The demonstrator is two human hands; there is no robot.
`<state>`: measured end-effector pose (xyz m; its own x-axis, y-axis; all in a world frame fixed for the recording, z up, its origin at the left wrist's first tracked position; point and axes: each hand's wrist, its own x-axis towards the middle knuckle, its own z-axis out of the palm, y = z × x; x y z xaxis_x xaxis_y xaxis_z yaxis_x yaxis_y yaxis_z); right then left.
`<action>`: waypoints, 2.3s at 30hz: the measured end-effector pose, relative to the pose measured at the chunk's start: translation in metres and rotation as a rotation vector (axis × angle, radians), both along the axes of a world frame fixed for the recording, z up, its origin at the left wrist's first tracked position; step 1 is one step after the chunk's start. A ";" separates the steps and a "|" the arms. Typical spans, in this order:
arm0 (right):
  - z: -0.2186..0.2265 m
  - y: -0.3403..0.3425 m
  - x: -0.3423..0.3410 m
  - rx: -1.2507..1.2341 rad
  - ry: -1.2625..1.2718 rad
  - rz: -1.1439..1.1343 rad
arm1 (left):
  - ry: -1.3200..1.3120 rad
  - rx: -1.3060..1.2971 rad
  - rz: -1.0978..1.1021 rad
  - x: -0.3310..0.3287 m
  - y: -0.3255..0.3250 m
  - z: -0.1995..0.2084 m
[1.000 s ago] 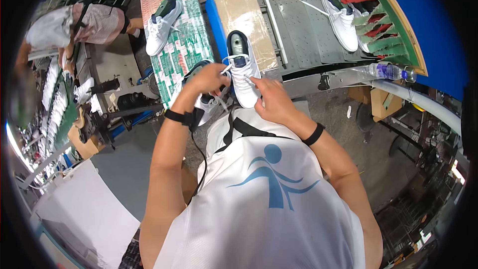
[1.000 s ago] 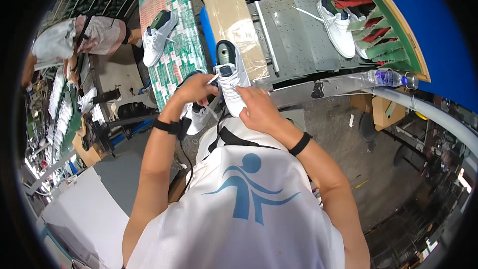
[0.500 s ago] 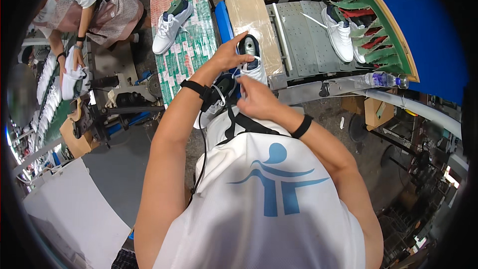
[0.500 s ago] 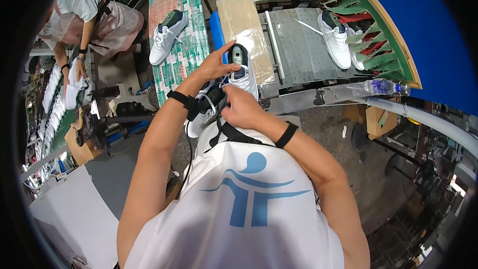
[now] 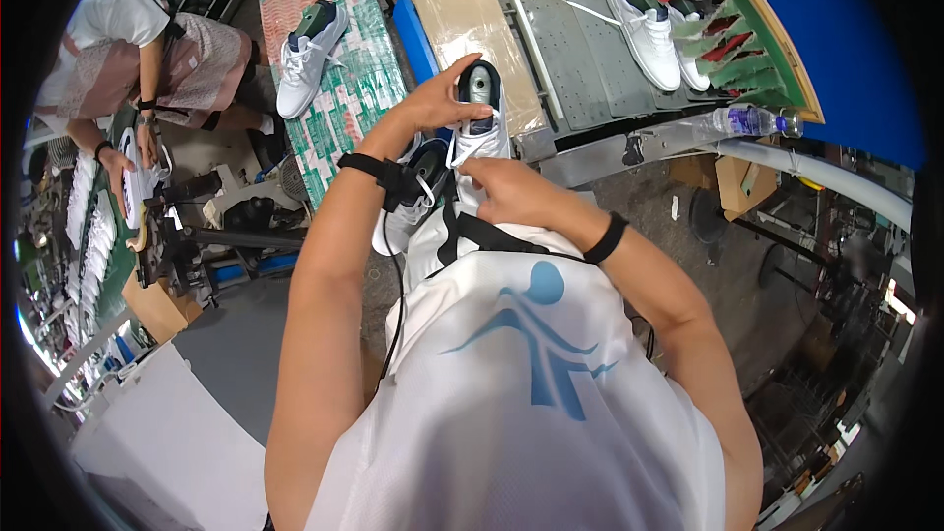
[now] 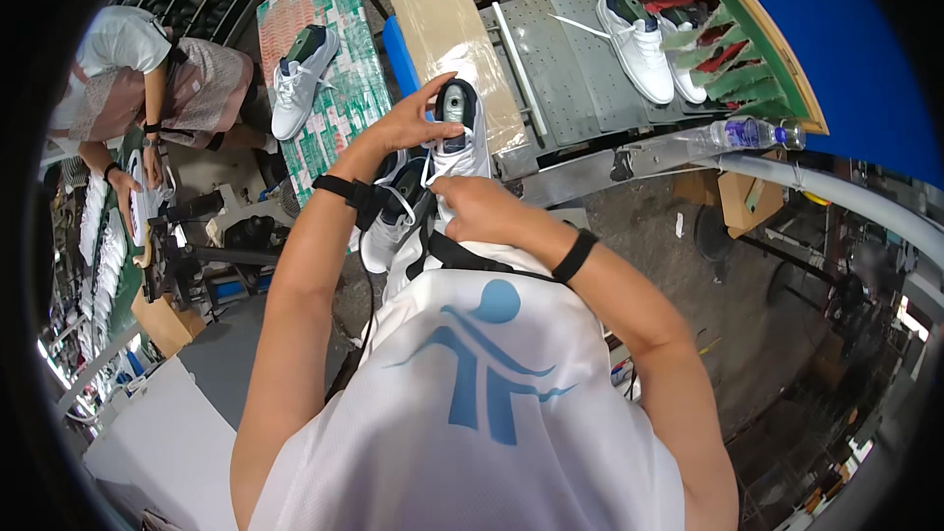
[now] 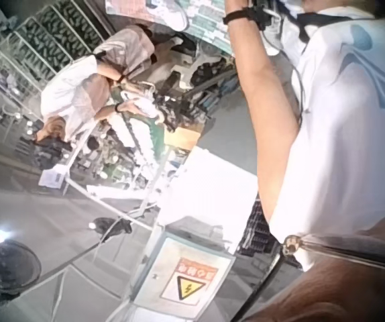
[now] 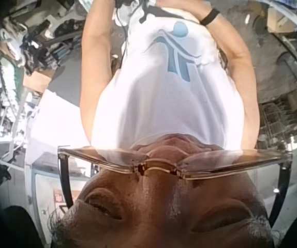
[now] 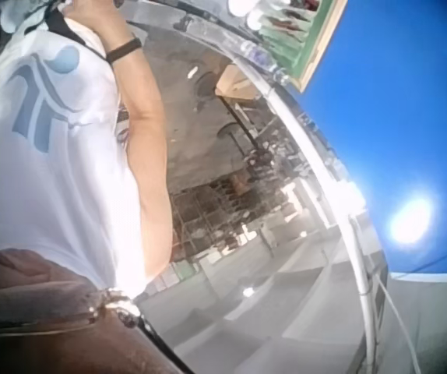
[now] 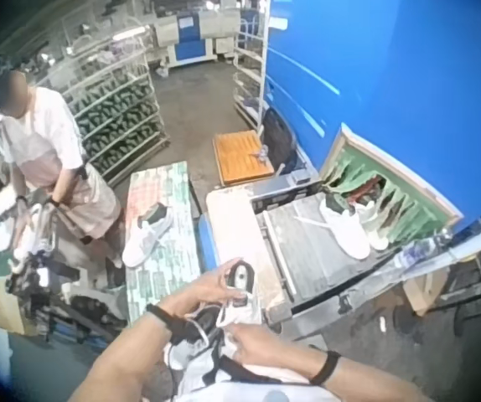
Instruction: Insert shoe lasts into white athletic shoes and process them on a conveyor system.
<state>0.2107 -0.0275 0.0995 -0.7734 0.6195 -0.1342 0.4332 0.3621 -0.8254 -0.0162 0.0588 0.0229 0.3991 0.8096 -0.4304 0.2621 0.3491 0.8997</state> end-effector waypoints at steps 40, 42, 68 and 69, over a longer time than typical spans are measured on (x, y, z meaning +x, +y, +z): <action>-0.017 0.000 0.025 0.457 -0.045 -0.086 | -0.074 0.108 0.130 0.019 -0.017 -0.003; -0.030 -0.005 0.010 0.487 -0.125 -0.033 | -0.039 0.159 0.113 0.022 -0.014 -0.007; -0.062 -0.040 0.119 -0.683 0.140 -0.850 | -0.321 -0.055 0.718 -0.033 -0.013 0.027; -0.057 -0.041 0.120 -0.633 0.069 -0.851 | -0.009 -0.013 0.682 -0.054 0.006 0.051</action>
<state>0.3307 -0.0687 0.0424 -0.1367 0.7928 -0.5939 0.2870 -0.5422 -0.7898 -0.0697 0.0646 0.0741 -0.1948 0.8761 -0.4410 -0.0277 0.4445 0.8953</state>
